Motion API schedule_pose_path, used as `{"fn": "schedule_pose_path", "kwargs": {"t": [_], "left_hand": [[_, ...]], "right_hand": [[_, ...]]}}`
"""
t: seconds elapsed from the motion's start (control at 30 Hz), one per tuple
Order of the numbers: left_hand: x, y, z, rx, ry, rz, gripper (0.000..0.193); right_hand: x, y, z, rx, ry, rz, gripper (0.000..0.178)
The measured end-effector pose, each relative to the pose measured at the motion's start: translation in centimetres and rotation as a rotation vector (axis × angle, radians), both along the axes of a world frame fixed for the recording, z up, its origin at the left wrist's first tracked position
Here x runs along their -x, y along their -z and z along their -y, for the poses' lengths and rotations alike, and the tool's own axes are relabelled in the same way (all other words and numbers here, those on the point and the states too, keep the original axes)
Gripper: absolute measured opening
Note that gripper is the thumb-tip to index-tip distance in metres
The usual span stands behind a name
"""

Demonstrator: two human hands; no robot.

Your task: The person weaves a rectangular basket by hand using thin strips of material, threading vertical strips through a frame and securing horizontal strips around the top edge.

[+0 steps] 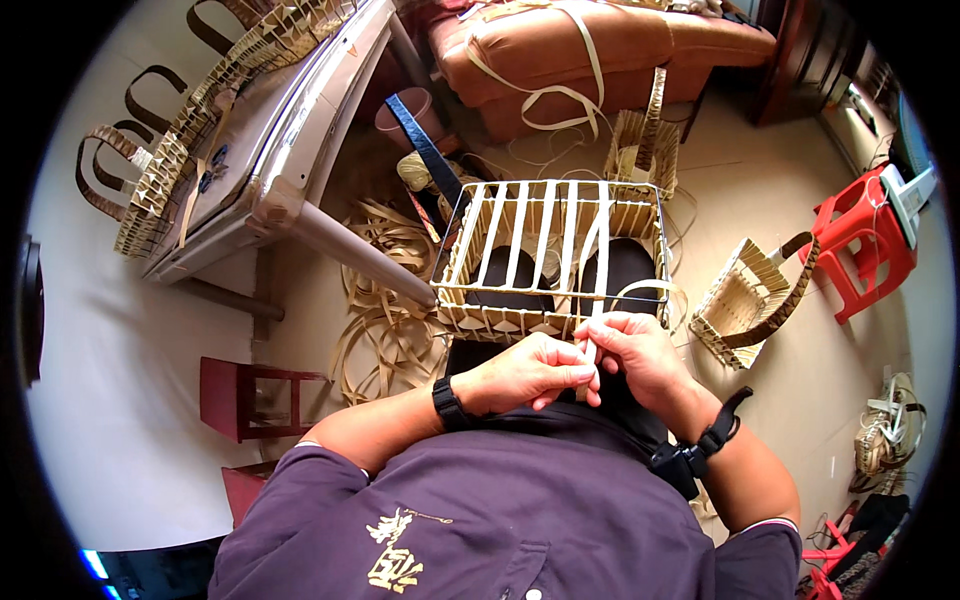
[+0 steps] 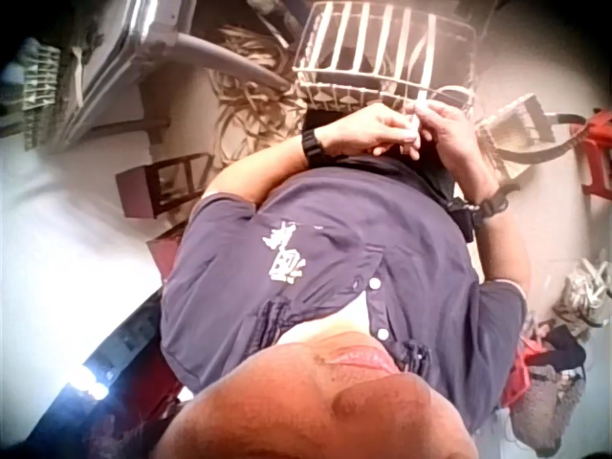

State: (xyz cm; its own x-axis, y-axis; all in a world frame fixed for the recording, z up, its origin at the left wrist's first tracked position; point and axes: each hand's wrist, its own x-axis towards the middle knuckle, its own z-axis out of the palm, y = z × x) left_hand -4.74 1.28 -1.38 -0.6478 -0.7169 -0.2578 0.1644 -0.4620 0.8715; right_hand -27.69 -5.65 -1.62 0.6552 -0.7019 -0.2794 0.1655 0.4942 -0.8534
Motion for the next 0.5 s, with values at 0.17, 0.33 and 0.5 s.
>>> {"fn": "schedule_pose_path", "kwargs": {"t": [0.17,0.33,0.5], "left_hand": [[-2.0,-2.3,1.1,1.300,-0.547,1.006,0.014],[-1.0,-1.9,4.1,1.563,-0.608,1.056,0.035],[0.8,1.0,5.7,1.598,-0.532,1.030,0.027]], "right_hand": [[-0.3,0.2,-0.2,0.132,0.039,-0.059,0.026],[-0.7,-0.1,-0.3,0.123,0.017,-0.087,0.025],[-0.5,1.1,-0.2,0.129,-0.020,-0.068,0.026]]}}
